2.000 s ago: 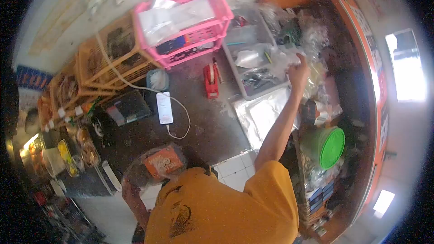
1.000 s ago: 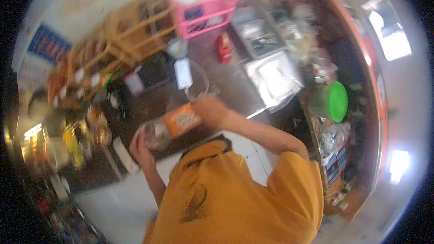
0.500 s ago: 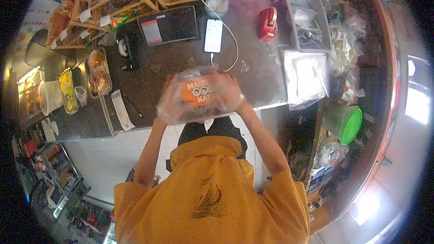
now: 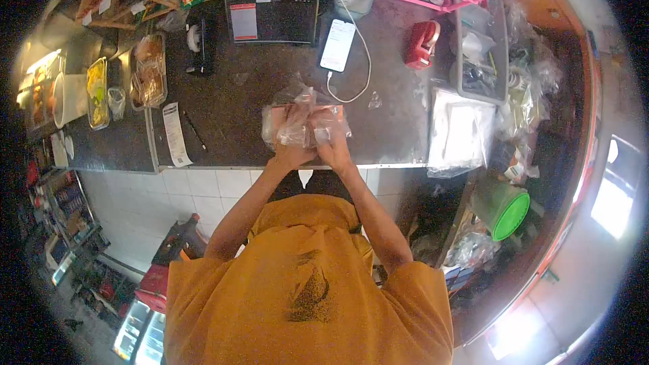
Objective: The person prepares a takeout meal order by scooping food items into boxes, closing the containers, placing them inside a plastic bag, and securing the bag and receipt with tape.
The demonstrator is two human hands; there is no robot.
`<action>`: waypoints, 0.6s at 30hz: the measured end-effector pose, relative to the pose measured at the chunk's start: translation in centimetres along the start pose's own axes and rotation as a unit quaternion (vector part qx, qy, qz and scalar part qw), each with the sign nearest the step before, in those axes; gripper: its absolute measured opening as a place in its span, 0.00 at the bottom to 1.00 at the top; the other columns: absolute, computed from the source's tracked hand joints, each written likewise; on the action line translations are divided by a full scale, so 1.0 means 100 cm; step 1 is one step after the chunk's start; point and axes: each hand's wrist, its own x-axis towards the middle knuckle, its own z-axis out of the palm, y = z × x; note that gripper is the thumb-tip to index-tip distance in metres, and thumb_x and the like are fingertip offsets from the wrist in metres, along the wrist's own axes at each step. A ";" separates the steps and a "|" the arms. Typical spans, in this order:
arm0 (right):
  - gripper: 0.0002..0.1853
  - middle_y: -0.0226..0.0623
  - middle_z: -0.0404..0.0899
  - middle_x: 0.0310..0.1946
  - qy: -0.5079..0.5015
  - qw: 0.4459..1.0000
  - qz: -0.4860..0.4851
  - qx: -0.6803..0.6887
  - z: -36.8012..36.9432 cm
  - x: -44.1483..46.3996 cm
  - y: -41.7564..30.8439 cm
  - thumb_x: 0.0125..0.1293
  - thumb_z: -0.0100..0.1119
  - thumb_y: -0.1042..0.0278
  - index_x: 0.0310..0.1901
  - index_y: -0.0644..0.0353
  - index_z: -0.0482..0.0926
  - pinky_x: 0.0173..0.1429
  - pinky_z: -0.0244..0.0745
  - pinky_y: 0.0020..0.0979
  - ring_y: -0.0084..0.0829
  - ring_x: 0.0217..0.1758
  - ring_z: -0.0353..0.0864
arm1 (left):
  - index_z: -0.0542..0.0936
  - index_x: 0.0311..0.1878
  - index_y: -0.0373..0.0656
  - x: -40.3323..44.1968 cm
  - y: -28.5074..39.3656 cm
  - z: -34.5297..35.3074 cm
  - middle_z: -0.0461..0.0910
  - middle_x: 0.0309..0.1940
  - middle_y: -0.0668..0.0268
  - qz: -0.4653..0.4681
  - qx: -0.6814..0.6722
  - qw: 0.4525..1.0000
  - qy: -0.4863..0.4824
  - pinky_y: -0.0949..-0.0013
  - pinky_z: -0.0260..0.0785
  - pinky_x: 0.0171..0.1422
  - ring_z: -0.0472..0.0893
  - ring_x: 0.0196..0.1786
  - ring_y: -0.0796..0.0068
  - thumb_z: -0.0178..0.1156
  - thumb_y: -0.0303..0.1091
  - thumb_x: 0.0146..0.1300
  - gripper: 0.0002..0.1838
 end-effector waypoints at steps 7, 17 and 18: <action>0.19 0.41 0.82 0.46 -0.049 0.998 -0.003 -0.046 -0.038 0.019 -0.043 0.56 0.71 0.74 0.49 0.60 0.78 0.56 0.76 0.36 0.37 0.52 0.82 | 0.83 0.46 0.41 0.003 0.008 -0.047 0.77 0.52 0.56 -0.058 -0.176 0.969 0.165 0.54 0.70 0.59 0.77 0.55 0.52 0.69 0.33 0.51 0.17; 0.14 0.39 0.87 0.40 -0.013 0.985 0.007 -0.174 -0.076 0.041 -0.125 0.53 0.70 0.78 0.43 0.64 0.84 0.50 0.79 0.36 0.35 0.44 0.86 | 0.83 0.48 0.35 -0.037 0.021 -0.146 0.82 0.43 0.67 -0.343 -0.437 0.776 0.298 0.75 0.70 0.52 0.78 0.45 0.79 0.57 0.24 0.69 0.08; 0.13 0.40 0.86 0.40 0.034 0.985 0.017 -0.168 -0.080 0.047 -0.169 0.54 0.70 0.78 0.43 0.63 0.84 0.50 0.79 0.37 0.38 0.44 0.86 | 0.82 0.48 0.35 -0.037 0.023 -0.150 0.82 0.45 0.66 -0.345 -0.423 0.787 0.287 0.75 0.70 0.53 0.78 0.46 0.79 0.57 0.25 0.70 0.08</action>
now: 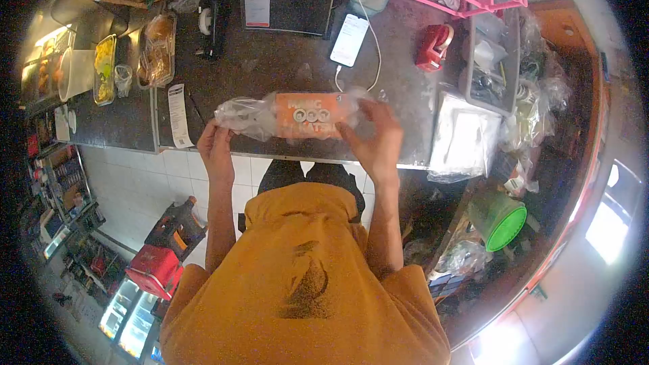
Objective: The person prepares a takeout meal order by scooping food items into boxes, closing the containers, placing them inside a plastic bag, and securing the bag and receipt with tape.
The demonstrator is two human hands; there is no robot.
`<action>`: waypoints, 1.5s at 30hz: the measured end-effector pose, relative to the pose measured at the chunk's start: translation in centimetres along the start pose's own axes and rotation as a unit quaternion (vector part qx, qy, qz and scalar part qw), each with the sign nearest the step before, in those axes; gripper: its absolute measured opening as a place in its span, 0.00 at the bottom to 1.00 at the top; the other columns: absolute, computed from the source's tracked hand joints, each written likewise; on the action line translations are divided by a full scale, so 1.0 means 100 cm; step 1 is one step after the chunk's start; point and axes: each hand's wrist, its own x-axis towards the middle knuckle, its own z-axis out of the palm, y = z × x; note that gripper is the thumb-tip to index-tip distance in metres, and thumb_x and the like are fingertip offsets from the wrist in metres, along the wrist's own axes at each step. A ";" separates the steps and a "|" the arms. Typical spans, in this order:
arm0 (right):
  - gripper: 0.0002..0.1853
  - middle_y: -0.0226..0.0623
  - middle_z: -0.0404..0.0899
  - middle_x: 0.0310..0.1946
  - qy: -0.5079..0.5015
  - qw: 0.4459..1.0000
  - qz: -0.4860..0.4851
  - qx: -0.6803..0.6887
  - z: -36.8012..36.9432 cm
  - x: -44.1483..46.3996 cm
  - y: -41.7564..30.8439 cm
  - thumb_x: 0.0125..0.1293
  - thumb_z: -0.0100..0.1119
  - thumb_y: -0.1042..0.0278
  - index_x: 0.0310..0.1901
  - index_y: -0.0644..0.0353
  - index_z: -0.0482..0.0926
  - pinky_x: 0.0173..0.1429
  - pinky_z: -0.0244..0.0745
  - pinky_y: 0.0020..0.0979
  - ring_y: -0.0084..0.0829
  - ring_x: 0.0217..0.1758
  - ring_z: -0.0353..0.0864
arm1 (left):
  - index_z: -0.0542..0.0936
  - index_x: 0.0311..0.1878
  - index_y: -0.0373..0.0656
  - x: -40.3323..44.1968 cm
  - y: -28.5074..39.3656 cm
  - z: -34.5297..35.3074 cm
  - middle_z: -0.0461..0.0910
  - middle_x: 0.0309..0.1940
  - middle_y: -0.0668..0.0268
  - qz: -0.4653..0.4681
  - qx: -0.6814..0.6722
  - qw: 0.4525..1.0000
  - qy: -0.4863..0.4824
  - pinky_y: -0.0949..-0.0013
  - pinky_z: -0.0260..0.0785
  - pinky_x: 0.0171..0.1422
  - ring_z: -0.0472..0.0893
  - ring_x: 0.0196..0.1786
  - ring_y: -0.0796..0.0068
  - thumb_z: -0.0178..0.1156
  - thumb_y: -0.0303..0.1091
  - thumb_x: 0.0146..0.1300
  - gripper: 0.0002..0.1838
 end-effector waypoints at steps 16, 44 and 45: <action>0.13 0.45 0.84 0.42 -0.287 0.929 -0.162 0.169 0.168 -0.009 0.040 0.62 0.61 0.61 0.46 0.57 0.81 0.50 0.78 0.45 0.49 0.48 0.83 | 0.83 0.40 0.40 -0.040 0.019 0.037 0.79 0.35 0.59 0.263 0.194 0.943 -0.058 0.64 0.72 0.41 0.80 0.38 0.60 0.62 0.18 0.56 0.09; 0.43 0.48 0.68 0.69 -0.121 0.987 -0.032 -0.097 0.093 -0.011 0.137 0.42 0.80 0.63 0.65 0.56 0.73 0.64 0.76 0.42 0.48 0.63 0.76 | 0.79 0.58 0.39 0.076 -0.104 0.034 0.72 0.66 0.49 0.365 0.388 0.767 -0.357 0.49 0.54 0.78 0.68 0.71 0.45 0.72 0.37 0.51 0.30; 0.39 0.48 0.69 0.67 -0.140 0.984 -0.047 -0.105 0.102 -0.013 0.124 0.42 0.79 0.65 0.61 0.56 0.75 0.62 0.77 0.42 0.49 0.60 0.78 | 0.79 0.57 0.39 0.069 -0.118 0.037 0.74 0.63 0.49 0.346 0.363 0.798 -0.334 0.49 0.58 0.75 0.70 0.68 0.45 0.71 0.35 0.52 0.28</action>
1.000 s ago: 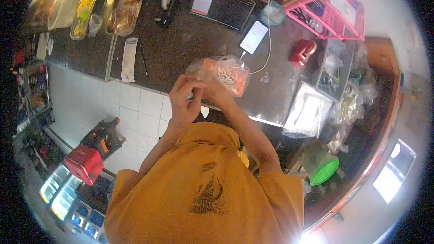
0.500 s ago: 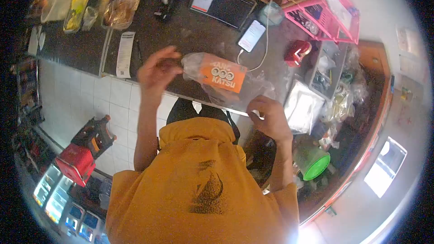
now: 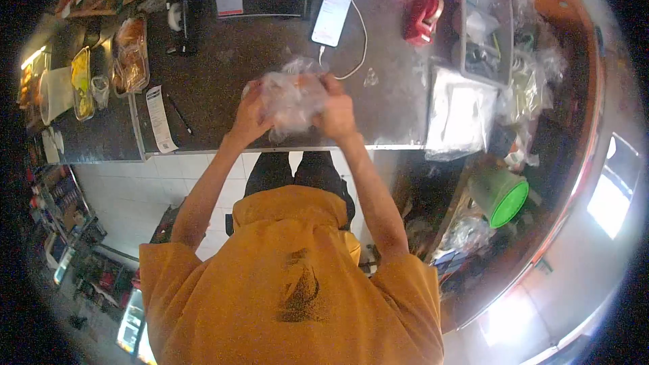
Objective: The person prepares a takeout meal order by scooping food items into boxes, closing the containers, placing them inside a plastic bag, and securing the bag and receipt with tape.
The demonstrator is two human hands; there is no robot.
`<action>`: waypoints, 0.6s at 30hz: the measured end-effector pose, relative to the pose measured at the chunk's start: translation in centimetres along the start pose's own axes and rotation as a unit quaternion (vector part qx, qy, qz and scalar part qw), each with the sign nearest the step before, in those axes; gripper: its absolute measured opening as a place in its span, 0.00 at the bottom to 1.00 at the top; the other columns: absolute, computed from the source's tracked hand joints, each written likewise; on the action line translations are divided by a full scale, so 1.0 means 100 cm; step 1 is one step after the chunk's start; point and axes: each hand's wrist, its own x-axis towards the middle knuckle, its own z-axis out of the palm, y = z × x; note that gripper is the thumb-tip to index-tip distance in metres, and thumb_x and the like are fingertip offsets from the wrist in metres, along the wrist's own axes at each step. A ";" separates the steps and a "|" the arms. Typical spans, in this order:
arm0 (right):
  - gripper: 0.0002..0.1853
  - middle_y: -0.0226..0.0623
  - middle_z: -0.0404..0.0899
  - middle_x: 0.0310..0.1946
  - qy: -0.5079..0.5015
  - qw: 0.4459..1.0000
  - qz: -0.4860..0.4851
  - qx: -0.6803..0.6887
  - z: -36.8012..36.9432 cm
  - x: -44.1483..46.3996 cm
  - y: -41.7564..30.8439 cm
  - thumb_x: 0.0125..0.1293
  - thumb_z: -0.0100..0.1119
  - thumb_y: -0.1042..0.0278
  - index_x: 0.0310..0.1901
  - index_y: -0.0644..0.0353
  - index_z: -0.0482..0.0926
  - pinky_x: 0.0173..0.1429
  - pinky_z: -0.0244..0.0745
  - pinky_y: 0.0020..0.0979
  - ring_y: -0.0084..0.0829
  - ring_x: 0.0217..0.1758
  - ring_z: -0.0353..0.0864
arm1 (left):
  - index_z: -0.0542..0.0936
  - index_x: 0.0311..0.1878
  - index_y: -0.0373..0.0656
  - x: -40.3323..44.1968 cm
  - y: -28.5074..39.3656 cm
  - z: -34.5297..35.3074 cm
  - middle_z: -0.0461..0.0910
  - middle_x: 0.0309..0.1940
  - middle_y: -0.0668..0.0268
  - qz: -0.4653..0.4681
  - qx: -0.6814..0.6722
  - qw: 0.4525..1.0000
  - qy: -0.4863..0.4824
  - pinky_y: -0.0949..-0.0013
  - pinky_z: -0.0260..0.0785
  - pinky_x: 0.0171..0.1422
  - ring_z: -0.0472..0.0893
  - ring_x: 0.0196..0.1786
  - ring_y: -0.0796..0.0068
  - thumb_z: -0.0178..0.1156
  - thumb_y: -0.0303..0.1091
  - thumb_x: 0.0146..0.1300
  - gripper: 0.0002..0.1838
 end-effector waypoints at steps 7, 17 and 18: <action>0.21 0.45 0.80 0.53 0.056 0.989 0.004 0.136 0.033 0.007 -0.023 0.50 0.67 0.77 0.49 0.61 0.81 0.58 0.77 0.37 0.49 0.54 0.82 | 0.77 0.57 0.39 -0.009 0.007 0.043 0.80 0.51 0.52 -0.127 -0.069 0.984 0.106 0.53 0.71 0.59 0.80 0.53 0.48 0.73 0.33 0.47 0.31; 0.15 0.50 0.82 0.49 0.113 0.985 0.040 0.126 0.014 -0.012 -0.102 0.53 0.57 0.84 0.44 0.64 0.81 0.60 0.75 0.41 0.52 0.54 0.82 | 0.59 0.72 0.39 0.017 0.060 0.030 0.62 0.70 0.53 -0.170 -0.388 0.902 0.084 0.52 0.45 0.79 0.59 0.74 0.55 0.66 0.42 0.64 0.39; 0.15 0.50 0.82 0.49 0.114 0.988 0.049 0.090 0.007 -0.017 -0.117 0.53 0.58 0.84 0.44 0.64 0.81 0.61 0.75 0.41 0.53 0.54 0.81 | 0.62 0.70 0.39 0.012 0.061 0.038 0.64 0.66 0.54 -0.190 -0.425 0.878 0.113 0.53 0.49 0.75 0.62 0.70 0.56 0.64 0.41 0.65 0.35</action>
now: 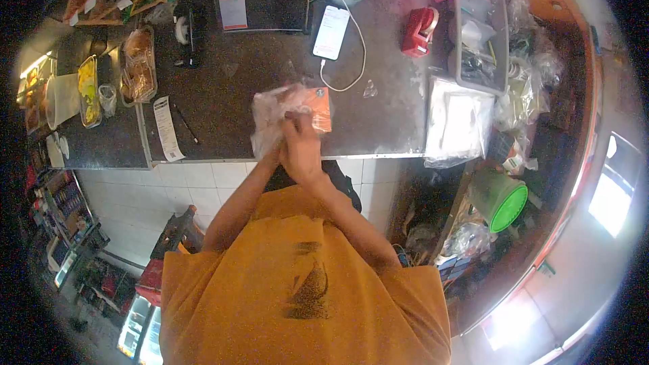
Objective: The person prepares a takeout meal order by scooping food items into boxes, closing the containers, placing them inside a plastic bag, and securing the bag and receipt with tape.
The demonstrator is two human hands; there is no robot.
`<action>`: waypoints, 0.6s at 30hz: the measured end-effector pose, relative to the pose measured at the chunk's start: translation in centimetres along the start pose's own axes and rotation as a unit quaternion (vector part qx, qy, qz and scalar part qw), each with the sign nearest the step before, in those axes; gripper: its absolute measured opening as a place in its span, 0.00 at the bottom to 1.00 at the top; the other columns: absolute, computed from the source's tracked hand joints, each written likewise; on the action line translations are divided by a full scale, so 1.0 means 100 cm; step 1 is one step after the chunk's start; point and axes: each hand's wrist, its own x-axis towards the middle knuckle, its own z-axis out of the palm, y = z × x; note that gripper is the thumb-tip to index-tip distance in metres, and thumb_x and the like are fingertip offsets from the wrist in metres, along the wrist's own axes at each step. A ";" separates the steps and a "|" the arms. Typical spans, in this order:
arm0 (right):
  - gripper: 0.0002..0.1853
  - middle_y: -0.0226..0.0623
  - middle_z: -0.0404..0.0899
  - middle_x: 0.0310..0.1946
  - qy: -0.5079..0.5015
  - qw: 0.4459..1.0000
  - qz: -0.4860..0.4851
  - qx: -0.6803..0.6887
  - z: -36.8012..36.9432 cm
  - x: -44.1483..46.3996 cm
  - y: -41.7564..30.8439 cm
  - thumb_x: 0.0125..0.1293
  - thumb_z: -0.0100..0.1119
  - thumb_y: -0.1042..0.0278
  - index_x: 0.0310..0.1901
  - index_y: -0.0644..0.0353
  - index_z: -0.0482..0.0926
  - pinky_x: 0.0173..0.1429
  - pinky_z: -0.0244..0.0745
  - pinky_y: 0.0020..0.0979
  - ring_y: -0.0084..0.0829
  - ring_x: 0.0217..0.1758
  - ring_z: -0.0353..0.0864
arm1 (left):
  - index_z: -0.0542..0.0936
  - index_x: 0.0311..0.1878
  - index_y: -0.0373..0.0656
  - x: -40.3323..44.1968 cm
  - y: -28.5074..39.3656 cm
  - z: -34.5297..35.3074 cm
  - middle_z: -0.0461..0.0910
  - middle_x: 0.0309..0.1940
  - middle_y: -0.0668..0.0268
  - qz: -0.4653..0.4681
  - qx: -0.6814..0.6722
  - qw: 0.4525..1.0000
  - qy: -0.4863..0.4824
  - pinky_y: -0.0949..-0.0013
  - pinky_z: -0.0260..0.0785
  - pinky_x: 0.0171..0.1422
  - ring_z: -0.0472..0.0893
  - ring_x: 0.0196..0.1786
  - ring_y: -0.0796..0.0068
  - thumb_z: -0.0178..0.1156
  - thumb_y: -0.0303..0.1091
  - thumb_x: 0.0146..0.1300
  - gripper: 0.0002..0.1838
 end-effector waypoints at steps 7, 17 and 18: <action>0.12 0.43 0.84 0.49 -0.222 0.927 0.109 0.280 -0.133 -0.008 0.019 0.65 0.62 0.75 0.50 0.62 0.82 0.55 0.80 0.35 0.36 0.53 0.84 | 0.77 0.50 0.43 -0.007 -0.024 -0.003 0.77 0.38 0.64 -0.046 0.075 0.991 0.103 0.63 0.71 0.49 0.76 0.44 0.66 0.51 0.41 0.74 0.13; 0.44 0.50 0.69 0.67 -0.237 0.647 0.348 0.636 -0.004 -0.008 0.102 0.65 0.58 0.33 0.71 0.60 0.65 0.71 0.69 0.46 0.44 0.68 0.72 | 0.72 0.33 0.49 -0.050 0.127 -0.018 0.68 0.23 0.70 0.124 -0.346 0.918 -0.149 0.69 0.63 0.37 0.69 0.31 0.73 0.46 0.38 0.74 0.12; 0.46 0.50 0.66 0.69 -0.304 0.644 0.297 0.636 -0.010 0.002 0.096 0.62 0.63 0.36 0.72 0.60 0.63 0.72 0.68 0.46 0.45 0.70 0.69 | 0.72 0.32 0.50 -0.052 0.142 -0.023 0.67 0.21 0.70 0.137 -0.365 0.904 -0.173 0.69 0.62 0.36 0.68 0.29 0.74 0.46 0.38 0.74 0.12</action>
